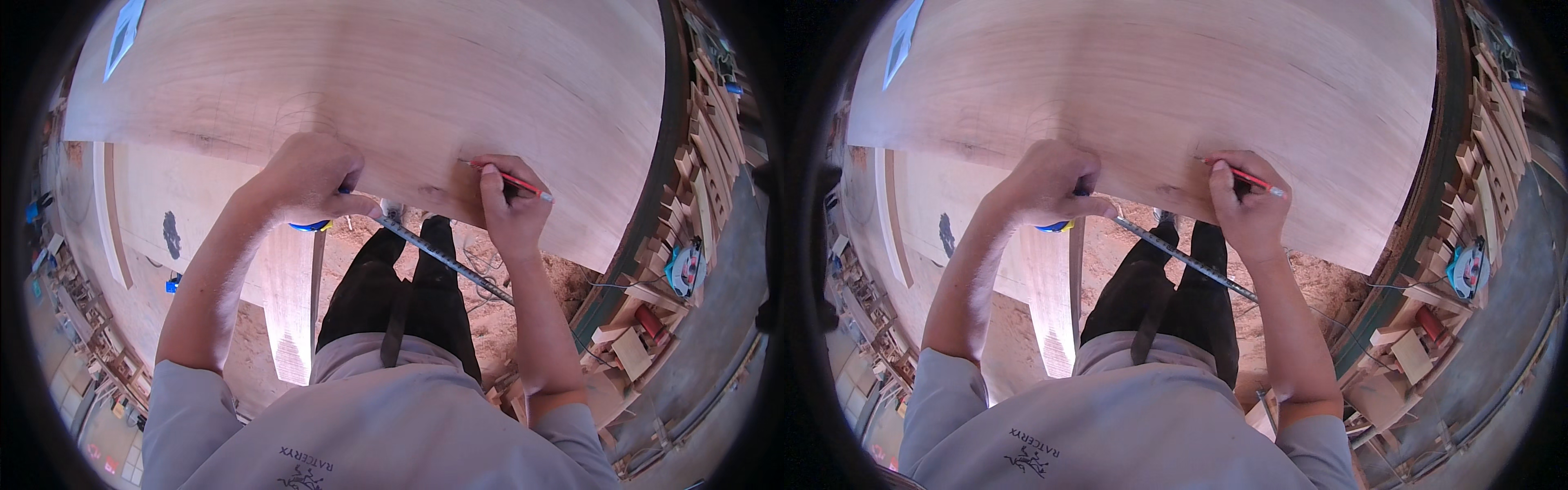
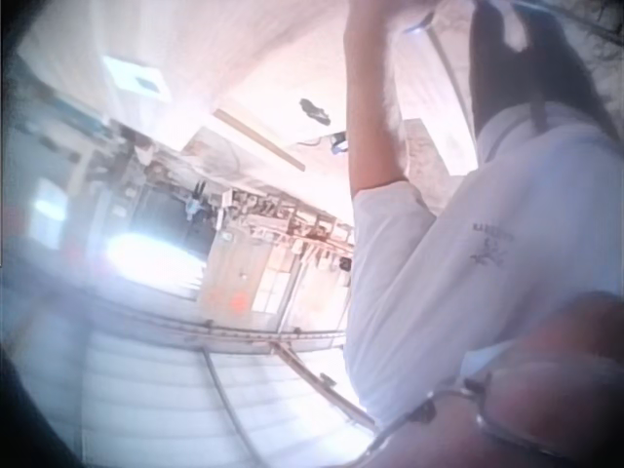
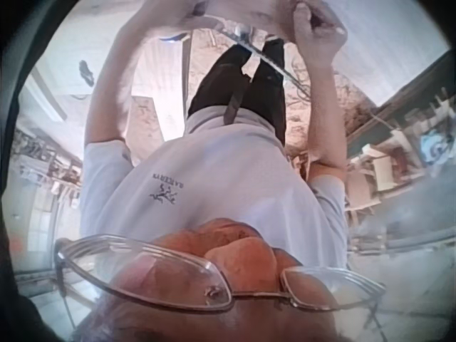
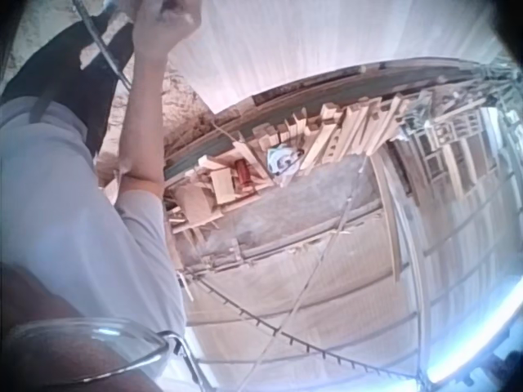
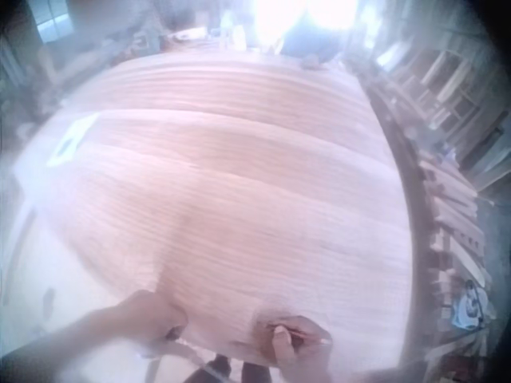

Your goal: The person measures a large wooden panel with a tape measure and marks several points with a pencil. The person briefly picks up a circular saw but does not use it. The task occurs in a woodworking shop with sawdust and lumber visible.

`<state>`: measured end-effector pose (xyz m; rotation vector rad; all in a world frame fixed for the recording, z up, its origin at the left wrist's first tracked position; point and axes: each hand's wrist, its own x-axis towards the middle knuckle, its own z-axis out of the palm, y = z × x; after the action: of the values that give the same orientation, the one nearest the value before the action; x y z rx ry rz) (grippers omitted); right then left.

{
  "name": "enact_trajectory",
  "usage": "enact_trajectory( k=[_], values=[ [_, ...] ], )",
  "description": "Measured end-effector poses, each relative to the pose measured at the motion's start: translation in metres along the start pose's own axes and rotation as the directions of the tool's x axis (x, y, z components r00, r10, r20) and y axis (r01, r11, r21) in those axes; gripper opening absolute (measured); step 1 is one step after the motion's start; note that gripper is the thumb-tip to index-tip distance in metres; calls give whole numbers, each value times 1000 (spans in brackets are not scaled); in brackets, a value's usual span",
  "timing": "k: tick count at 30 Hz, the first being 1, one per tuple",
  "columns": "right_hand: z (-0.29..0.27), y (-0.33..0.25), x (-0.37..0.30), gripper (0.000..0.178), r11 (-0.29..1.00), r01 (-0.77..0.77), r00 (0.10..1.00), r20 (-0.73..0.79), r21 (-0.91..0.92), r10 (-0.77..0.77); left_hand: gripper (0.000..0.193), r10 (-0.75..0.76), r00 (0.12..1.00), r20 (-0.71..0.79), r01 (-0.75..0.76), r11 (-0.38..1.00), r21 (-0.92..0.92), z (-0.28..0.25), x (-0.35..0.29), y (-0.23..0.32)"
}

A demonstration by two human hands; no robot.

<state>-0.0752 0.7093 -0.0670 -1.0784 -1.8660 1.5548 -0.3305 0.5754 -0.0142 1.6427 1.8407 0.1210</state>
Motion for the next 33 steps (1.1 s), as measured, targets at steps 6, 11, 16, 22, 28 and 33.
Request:
enact_trajectory(
  k=[6,11,16,22,28,33],
  values=[
    [10,2,8,12,977,206,969,-126,-51,-211,53,-84,991,106,85,996,-8,-7,4,3],
    [-16,-25,-12,18,965,18,990,-137,260,19,52,-8,1000,10,9,999,-40,-2,0,-1],
    [-64,-46,-47,24,992,48,953,-303,118,-10,54,13,997,74,-7,996,-85,-2,-5,-5],
    [-114,-40,-116,26,999,2,924,-381,-49,-20,55,76,986,148,-37,967,-253,35,-63,21],
    [-96,-44,-173,25,995,-56,963,-269,-81,32,49,58,984,170,13,921,-390,97,-145,34],
    [-70,-55,-171,28,913,102,995,61,-396,-84,45,20,981,192,66,900,-430,113,-175,49]
  ],
)
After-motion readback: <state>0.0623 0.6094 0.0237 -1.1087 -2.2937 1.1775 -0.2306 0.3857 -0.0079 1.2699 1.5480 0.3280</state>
